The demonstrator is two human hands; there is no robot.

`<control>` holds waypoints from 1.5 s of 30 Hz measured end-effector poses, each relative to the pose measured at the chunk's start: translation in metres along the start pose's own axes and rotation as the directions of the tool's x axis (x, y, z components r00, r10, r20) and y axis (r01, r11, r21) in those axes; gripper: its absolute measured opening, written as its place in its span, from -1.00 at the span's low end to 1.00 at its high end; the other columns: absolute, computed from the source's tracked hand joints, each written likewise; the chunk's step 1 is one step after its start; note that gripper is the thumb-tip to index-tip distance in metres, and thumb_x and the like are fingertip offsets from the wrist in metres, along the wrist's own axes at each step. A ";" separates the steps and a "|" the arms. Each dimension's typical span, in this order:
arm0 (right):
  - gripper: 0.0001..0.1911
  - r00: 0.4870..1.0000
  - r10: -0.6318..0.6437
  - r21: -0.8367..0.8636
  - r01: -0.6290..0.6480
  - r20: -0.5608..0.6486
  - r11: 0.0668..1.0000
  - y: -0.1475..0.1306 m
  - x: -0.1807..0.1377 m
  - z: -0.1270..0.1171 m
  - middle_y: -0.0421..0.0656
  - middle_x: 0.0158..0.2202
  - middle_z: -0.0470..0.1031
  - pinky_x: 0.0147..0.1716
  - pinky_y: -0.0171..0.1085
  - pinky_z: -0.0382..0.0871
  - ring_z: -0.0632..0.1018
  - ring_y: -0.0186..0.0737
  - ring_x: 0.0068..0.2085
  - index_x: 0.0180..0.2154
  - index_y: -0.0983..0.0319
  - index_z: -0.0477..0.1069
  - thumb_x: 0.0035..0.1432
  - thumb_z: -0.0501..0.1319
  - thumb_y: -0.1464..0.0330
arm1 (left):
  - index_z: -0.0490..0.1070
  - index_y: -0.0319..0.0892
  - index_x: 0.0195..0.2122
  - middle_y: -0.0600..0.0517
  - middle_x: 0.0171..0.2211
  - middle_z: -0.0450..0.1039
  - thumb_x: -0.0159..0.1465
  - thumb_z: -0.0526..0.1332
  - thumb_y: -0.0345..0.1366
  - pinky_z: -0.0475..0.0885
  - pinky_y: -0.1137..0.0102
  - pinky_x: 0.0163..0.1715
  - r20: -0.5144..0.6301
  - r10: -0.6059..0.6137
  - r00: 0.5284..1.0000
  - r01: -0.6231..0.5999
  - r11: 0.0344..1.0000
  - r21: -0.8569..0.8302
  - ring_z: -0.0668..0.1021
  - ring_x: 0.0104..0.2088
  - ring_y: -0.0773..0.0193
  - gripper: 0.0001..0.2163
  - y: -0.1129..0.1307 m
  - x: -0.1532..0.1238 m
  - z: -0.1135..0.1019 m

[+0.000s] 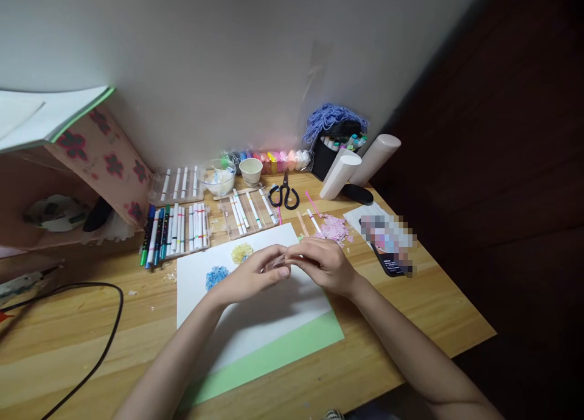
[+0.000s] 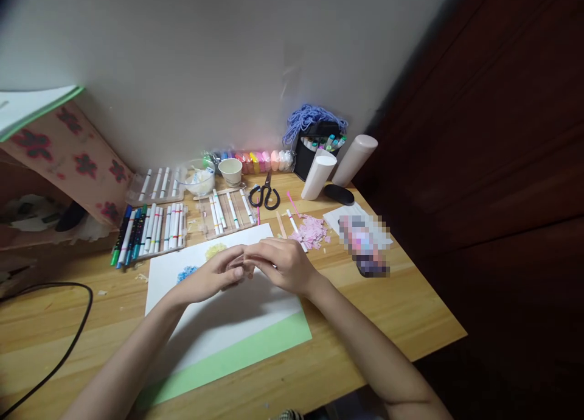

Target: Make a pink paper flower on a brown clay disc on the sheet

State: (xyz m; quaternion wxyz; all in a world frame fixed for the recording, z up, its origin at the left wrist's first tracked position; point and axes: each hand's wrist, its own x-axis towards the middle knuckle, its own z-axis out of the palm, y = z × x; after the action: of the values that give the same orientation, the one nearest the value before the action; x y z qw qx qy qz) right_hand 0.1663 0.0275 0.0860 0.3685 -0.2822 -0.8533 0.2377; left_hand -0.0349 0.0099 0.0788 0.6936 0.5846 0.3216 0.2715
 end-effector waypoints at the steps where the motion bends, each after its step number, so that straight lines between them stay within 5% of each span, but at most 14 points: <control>1: -0.83 1.000 0.022 0.021 -0.022 0.005 1.000 -0.002 0.004 0.001 -0.15 -0.38 0.58 -0.39 -0.31 0.34 0.52 -0.28 -0.40 -0.21 0.14 0.50 0.22 0.15 0.40 | 0.33 -0.19 -0.18 0.05 -0.39 0.30 0.26 0.13 0.00 0.16 0.52 -0.60 -0.013 0.012 1.000 -0.012 1.000 -0.004 0.25 -0.55 0.45 -0.67 0.000 -0.001 0.001; 9: -0.81 0.977 0.143 0.152 -0.168 0.161 0.974 -0.016 0.030 -0.010 -0.13 -0.34 0.63 -0.34 -0.29 0.39 0.57 -0.26 -0.36 -0.28 0.18 0.57 0.22 0.16 0.34 | 0.28 -0.20 -0.30 0.09 -0.49 0.18 0.28 -0.10 0.17 0.07 0.48 -0.63 -0.075 0.039 0.996 -0.038 0.999 0.010 0.17 -0.58 0.41 -0.51 0.006 -0.005 -0.001; 13: -0.76 0.888 0.246 0.260 -0.362 0.389 0.895 -0.014 0.044 -0.016 -0.14 -0.39 0.63 -0.32 -0.30 0.42 0.60 -0.24 -0.34 -0.37 0.23 0.58 0.20 0.17 0.29 | 0.26 -0.20 -0.47 0.12 -0.60 0.11 0.26 -0.12 0.22 0.02 0.48 -0.66 -0.122 0.004 0.993 -0.003 1.000 0.008 0.14 -0.63 0.42 -0.45 0.003 -0.005 0.001; 17: -0.79 0.807 0.199 0.345 -0.442 0.556 0.828 -0.007 0.054 -0.018 -0.14 -0.38 0.63 -0.33 -0.32 0.43 0.60 -0.23 -0.34 -0.33 0.24 0.60 0.12 0.25 0.26 | 0.24 -0.20 -0.50 0.15 -0.64 0.06 0.24 -0.07 0.23 0.04 0.47 -0.66 -0.114 -0.033 0.993 0.024 0.996 -0.083 0.13 -0.66 0.44 -0.46 0.005 -0.005 0.003; 23: -0.79 0.874 0.307 0.252 -0.415 0.377 0.874 -0.002 0.053 -0.015 -0.16 -0.52 0.54 -0.46 -0.35 0.27 0.47 -0.32 -0.47 -0.44 0.27 0.60 0.09 0.27 0.27 | 0.40 -0.23 -0.45 0.11 -0.60 0.12 0.23 0.11 0.10 0.07 0.46 -0.59 -0.280 0.057 0.958 -0.072 0.997 -0.042 0.19 -0.59 0.40 -0.57 0.020 -0.003 0.004; 29: -0.77 0.924 0.379 0.293 -0.375 0.046 0.880 -0.008 0.050 -0.009 -0.35 -0.70 0.12 -0.61 -0.35 -0.12 0.08 -0.46 -0.60 -0.36 0.25 0.61 -0.04 0.37 0.24 | 0.44 -0.23 -0.58 0.07 -0.61 0.31 0.16 0.18 0.11 0.24 0.43 -0.43 -0.535 0.168 0.828 -0.163 0.985 0.057 0.33 -0.52 0.33 -0.54 0.025 -0.002 0.005; 32: -0.67 0.923 0.353 0.346 -0.385 0.155 0.855 -0.008 0.051 -0.011 -0.38 -0.71 0.00 -0.62 -0.36 -0.16 0.01 -0.47 -0.61 -0.23 0.26 0.61 -0.06 0.38 0.24 | 0.45 -0.24 -0.62 0.05 -0.61 0.38 0.15 0.18 0.14 0.27 0.43 -0.39 -0.559 0.182 0.809 -0.164 0.983 0.083 0.37 -0.51 0.31 -0.50 0.025 -0.004 0.004; 37: -0.56 0.901 0.265 0.400 -0.396 0.343 0.827 -0.002 0.052 -0.013 -0.22 -0.49 0.50 -0.56 -0.38 0.16 0.33 -0.40 -0.51 -0.06 0.24 0.53 0.00 0.34 0.22 | 0.55 -0.26 -0.53 0.00 -0.54 0.50 0.11 0.22 0.13 0.34 0.39 -0.31 -0.572 0.133 0.809 -0.187 0.982 -0.035 0.46 -0.43 0.24 -0.53 0.024 -0.003 0.005; 41: -0.59 0.889 0.276 0.394 -0.417 0.365 0.819 -0.001 0.050 -0.008 -0.11 -0.24 0.61 -0.35 -0.28 0.36 0.51 -0.24 -0.31 -0.04 0.22 0.51 0.07 0.29 0.21 | 0.60 -0.25 -0.35 -0.11 -0.24 0.58 0.10 0.26 0.09 0.35 0.29 -0.09 -0.608 0.043 0.793 -0.228 0.946 -0.230 0.54 -0.22 0.13 -0.56 0.020 0.001 0.010; 45: -0.62 0.890 0.357 0.479 -0.454 0.283 0.752 -0.002 0.043 0.002 -0.13 -0.32 0.59 -0.33 -0.28 0.35 0.50 -0.24 -0.30 -0.12 0.22 0.57 0.09 0.26 0.15 | 0.58 -0.24 -0.18 -0.12 -0.16 0.57 0.11 0.27 0.06 0.33 0.30 -0.04 -0.644 -0.018 0.765 -0.241 0.919 -0.313 0.54 -0.15 0.14 -0.55 0.014 0.005 0.015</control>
State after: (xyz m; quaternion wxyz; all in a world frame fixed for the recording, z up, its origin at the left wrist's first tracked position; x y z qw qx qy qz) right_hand 0.1397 0.0539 0.1080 0.2955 -0.3258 -0.6998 0.5628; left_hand -0.0201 0.0059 0.0937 0.6253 0.3319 0.4421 0.5508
